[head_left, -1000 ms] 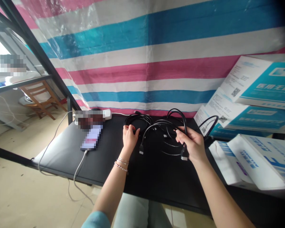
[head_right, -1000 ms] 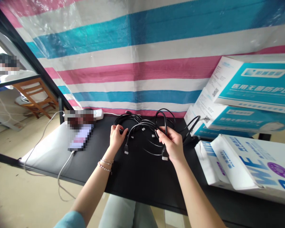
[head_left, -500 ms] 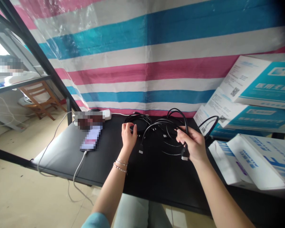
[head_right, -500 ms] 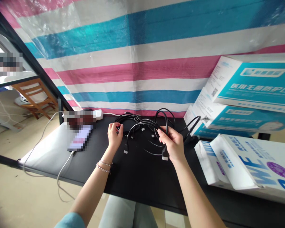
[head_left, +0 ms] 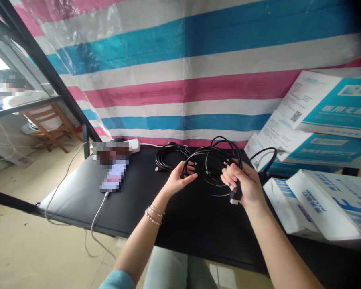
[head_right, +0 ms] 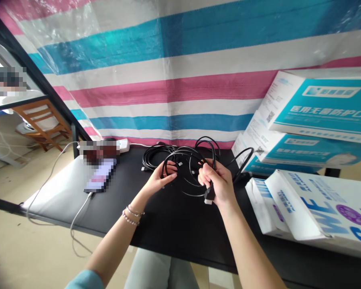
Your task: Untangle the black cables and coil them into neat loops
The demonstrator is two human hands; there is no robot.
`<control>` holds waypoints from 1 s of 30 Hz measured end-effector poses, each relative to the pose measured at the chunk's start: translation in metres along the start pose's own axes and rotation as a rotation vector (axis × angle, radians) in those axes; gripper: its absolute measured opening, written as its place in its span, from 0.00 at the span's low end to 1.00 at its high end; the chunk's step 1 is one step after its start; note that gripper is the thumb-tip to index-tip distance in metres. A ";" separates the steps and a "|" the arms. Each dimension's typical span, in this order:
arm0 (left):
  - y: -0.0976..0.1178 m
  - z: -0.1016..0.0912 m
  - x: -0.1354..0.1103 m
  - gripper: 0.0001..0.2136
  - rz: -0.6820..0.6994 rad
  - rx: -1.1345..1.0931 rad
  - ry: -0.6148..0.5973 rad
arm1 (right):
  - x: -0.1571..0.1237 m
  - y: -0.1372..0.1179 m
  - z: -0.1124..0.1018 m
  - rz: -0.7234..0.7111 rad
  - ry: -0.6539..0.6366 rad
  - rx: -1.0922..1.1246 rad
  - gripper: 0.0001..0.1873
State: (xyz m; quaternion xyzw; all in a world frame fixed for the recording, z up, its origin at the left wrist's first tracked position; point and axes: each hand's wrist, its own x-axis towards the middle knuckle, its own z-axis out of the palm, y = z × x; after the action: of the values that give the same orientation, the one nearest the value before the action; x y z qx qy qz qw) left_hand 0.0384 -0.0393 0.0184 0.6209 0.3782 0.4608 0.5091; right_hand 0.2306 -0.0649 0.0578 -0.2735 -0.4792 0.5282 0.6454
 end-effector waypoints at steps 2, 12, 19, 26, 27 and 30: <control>-0.003 0.005 0.000 0.21 0.006 -0.023 0.070 | -0.002 -0.003 0.001 0.045 -0.071 0.051 0.08; 0.003 0.007 -0.001 0.22 -0.115 -0.358 0.005 | -0.012 0.000 -0.002 0.236 -0.527 0.332 0.14; -0.001 0.007 0.001 0.18 -0.140 -0.301 0.006 | -0.016 0.009 0.001 0.328 -0.658 0.485 0.16; -0.001 0.006 0.000 0.20 -0.219 -0.420 -0.070 | -0.020 0.008 0.011 0.345 -0.638 0.486 0.17; -0.001 0.006 -0.001 0.20 -0.228 -0.438 -0.097 | -0.020 0.007 0.011 0.343 -0.599 0.463 0.17; -0.002 0.005 -0.001 0.18 -0.241 -0.449 -0.129 | -0.017 0.005 0.011 0.362 -0.476 0.403 0.16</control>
State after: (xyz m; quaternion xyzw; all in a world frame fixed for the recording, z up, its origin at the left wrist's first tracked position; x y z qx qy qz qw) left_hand 0.0432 -0.0415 0.0161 0.4710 0.3047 0.4285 0.7084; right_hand 0.2186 -0.0816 0.0520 -0.0907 -0.4460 0.7668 0.4527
